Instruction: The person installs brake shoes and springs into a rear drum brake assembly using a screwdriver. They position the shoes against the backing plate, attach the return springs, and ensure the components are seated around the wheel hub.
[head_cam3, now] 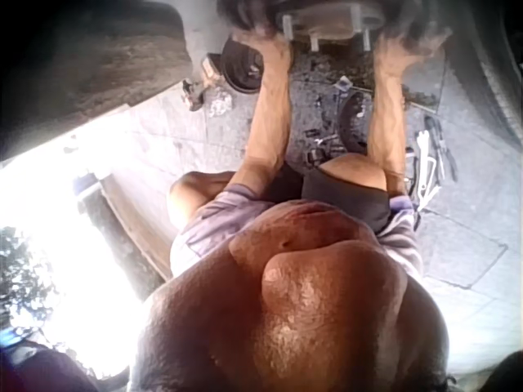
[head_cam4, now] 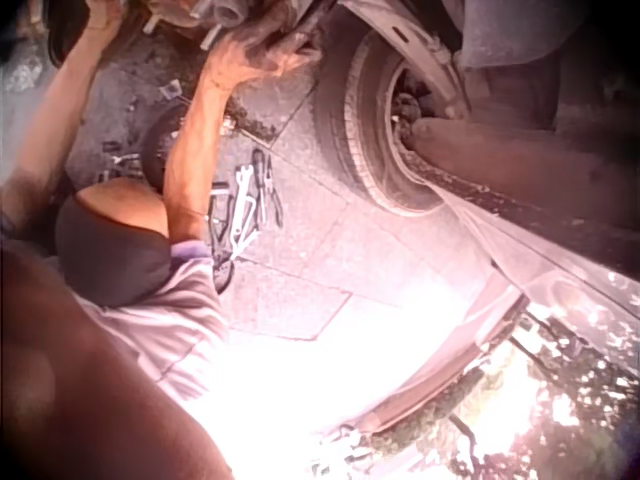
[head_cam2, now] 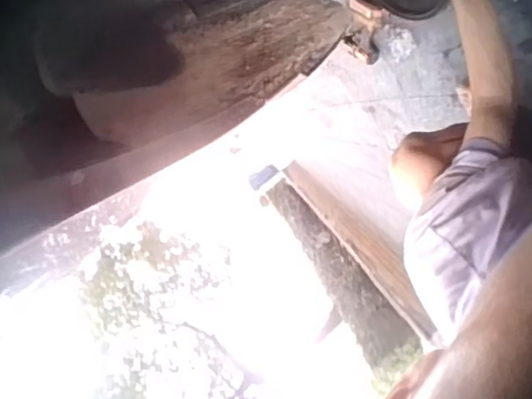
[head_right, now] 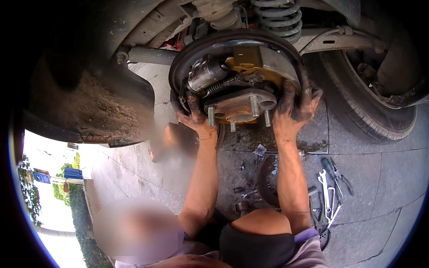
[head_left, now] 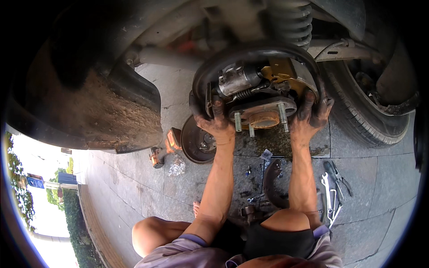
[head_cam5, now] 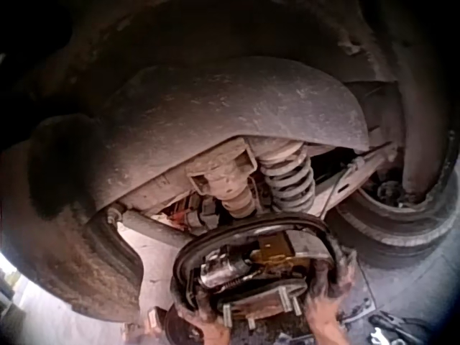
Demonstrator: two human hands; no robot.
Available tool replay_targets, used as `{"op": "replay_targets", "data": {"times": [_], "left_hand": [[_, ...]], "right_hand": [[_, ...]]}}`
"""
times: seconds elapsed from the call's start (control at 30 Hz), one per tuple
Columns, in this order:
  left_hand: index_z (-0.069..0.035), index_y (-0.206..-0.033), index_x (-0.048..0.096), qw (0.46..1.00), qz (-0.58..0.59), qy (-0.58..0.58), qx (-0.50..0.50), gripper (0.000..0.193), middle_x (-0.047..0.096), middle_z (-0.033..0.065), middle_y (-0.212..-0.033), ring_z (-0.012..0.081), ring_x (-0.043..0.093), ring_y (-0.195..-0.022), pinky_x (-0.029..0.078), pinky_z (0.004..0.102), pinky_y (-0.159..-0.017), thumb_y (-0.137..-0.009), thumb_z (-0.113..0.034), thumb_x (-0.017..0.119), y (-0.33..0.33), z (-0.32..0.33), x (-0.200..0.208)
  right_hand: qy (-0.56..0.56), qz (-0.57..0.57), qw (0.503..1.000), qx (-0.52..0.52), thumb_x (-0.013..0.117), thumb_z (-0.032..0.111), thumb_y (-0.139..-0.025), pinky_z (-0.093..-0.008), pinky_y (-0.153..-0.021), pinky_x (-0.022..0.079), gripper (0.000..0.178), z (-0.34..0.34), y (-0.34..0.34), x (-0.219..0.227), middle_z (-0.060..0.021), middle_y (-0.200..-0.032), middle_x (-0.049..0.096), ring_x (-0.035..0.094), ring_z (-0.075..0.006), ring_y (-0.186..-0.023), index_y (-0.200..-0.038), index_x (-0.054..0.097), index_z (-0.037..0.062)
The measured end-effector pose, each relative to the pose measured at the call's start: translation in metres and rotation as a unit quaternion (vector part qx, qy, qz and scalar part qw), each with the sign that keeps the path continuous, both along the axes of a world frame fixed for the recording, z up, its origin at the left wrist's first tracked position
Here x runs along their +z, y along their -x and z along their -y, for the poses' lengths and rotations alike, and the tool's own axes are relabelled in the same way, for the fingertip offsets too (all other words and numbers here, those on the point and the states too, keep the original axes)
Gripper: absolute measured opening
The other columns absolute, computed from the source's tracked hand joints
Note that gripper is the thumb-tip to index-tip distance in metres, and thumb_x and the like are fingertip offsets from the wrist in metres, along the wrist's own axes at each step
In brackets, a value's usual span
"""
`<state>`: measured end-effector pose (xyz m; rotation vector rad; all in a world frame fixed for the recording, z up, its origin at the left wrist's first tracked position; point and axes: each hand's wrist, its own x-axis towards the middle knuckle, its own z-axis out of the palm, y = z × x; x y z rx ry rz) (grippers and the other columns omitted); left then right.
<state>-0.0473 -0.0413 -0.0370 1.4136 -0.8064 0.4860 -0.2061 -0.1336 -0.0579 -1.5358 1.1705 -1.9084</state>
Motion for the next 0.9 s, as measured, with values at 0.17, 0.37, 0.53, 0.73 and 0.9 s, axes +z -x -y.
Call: {"op": "replay_targets", "data": {"times": [0.17,0.37,0.53,0.73,0.9], "left_hand": [[0.009,-0.124,0.055,1.0,-0.008,-0.004,0.008,0.068,0.063,0.0234,-0.113,0.0359,0.06,-0.104,0.043,0.0424,-0.094,-0.091,-0.051,0.061,0.009,-0.003,0.001],[0.01,-0.124,0.056,0.985,0.161,-0.037,0.051,0.068,0.062,0.0241,-0.116,0.0365,0.06,-0.104,0.043,0.0425,-0.096,-0.089,-0.047,0.066,-0.022,-0.007,-0.014],[0.009,-0.125,0.056,0.994,0.108,-0.011,0.024,0.066,0.062,0.0233,-0.117,0.0336,0.059,-0.104,0.044,0.0415,-0.096,-0.088,-0.044,0.068,-0.01,0.001,0.0],[-0.003,-0.133,0.053,0.941,0.329,-0.039,0.072,0.061,0.058,0.0262,-0.122,0.0397,0.061,-0.105,0.049,0.0482,-0.089,-0.094,-0.05,0.057,-0.034,0.0,-0.028],[0.009,-0.132,0.05,0.9,0.408,-0.042,0.149,0.072,0.059,0.028,-0.121,0.0459,0.062,-0.103,0.051,0.0531,-0.085,-0.095,-0.053,0.05,-0.042,0.002,-0.037]], "right_hand": [[0.06,0.04,0.997,0.038,0.063,0.029,-0.097,-0.0384,-0.086,0.045,0.036,0.007,0.005,0.006,-0.0144,-0.105,0.056,0.056,-0.0276,-0.098,-0.128,0.064,0.0099],[0.092,0.026,0.995,0.028,0.064,0.026,-0.097,-0.0387,-0.082,0.045,0.033,0.005,-0.008,0.003,-0.0155,-0.102,0.057,0.055,-0.0268,-0.091,-0.125,0.066,0.0095],[0.13,0.027,0.991,-0.005,0.066,0.023,-0.094,-0.0394,-0.081,0.046,0.032,0.021,-0.003,0.009,-0.019,-0.099,0.059,0.056,-0.0298,-0.089,-0.122,0.067,0.007],[0.175,-0.183,0.962,-0.1,0.062,0.007,-0.084,-0.0435,-0.078,0.05,0.039,0.039,0.002,-0.038,-0.0125,-0.114,0.064,0.059,-0.0355,-0.092,-0.123,0.062,0.0113],[0.129,-0.061,0.99,0.004,0.071,0.019,-0.087,-0.0467,-0.078,0.047,0.032,0.011,0.023,0.011,-0.0248,-0.097,0.062,0.059,-0.041,-0.09,-0.117,0.069,0.0073]]}}
